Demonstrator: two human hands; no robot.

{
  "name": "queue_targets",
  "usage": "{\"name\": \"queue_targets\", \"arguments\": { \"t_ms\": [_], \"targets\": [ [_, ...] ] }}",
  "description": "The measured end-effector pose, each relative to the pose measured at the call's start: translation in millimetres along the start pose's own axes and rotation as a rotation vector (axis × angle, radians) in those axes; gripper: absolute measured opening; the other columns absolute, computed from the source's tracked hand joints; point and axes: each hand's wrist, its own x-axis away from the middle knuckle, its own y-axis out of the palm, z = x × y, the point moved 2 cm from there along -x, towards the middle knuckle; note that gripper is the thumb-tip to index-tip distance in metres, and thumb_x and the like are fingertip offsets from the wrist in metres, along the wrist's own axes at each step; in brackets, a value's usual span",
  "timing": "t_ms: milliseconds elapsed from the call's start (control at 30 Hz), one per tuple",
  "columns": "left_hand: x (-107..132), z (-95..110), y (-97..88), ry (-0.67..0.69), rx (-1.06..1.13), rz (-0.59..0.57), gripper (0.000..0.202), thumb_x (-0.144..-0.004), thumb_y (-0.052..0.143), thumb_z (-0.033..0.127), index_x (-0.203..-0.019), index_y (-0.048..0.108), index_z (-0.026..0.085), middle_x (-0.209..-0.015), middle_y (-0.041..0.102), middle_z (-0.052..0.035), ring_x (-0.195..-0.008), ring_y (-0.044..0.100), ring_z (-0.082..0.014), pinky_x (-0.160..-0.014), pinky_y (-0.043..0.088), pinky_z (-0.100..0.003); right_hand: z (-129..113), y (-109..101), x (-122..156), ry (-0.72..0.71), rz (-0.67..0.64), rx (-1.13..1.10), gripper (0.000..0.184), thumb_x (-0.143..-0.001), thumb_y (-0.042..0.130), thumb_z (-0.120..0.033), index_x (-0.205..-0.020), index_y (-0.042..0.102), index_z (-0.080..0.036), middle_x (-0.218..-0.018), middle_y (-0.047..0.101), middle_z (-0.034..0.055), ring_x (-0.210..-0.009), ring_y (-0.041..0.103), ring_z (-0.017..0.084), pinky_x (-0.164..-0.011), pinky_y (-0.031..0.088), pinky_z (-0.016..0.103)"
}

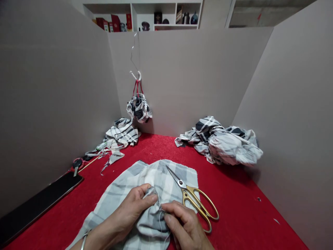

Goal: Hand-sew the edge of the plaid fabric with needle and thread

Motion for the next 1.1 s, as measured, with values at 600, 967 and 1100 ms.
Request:
{"name": "queue_targets", "arguments": {
  "t_ms": [600,967,1100],
  "targets": [
    [-1,-5,-6.7,-0.044,-0.052,0.040,0.023,-0.067,0.072,0.029,-0.072,0.060,0.010,-0.063,0.059,-0.0018,-0.053,0.047,-0.0099,-0.053,0.037,-0.021,9,10,4,0.242,-0.019,-0.372,0.041,-0.083,0.053,-0.054,-0.092,0.055,-0.015,-0.043,0.033,-0.0107,-0.034,0.026,0.005,-0.034,0.020,0.016],
    [1,1,-3.1,-0.041,0.003,-0.008,0.021,-0.070,0.070,0.028,-0.073,0.062,0.009,-0.062,0.061,-0.0037,-0.053,0.051,-0.0100,-0.053,0.038,-0.020,13,9,5,0.239,-0.031,-0.354,0.041,-0.084,0.052,-0.053,-0.098,0.056,-0.014,-0.042,0.033,-0.0103,-0.035,0.028,0.006,-0.035,0.022,0.017],
    [2,1,-3.2,-0.010,0.025,-0.008,0.021,-0.070,0.070,0.028,-0.075,0.060,0.010,-0.063,0.061,-0.0033,-0.055,0.052,-0.0108,-0.055,0.041,-0.021,13,8,4,0.211,-0.058,-0.342,0.040,-0.084,0.051,-0.052,-0.097,0.057,-0.014,-0.043,0.034,-0.0100,-0.034,0.028,0.006,-0.034,0.023,0.017]
  ]
}}
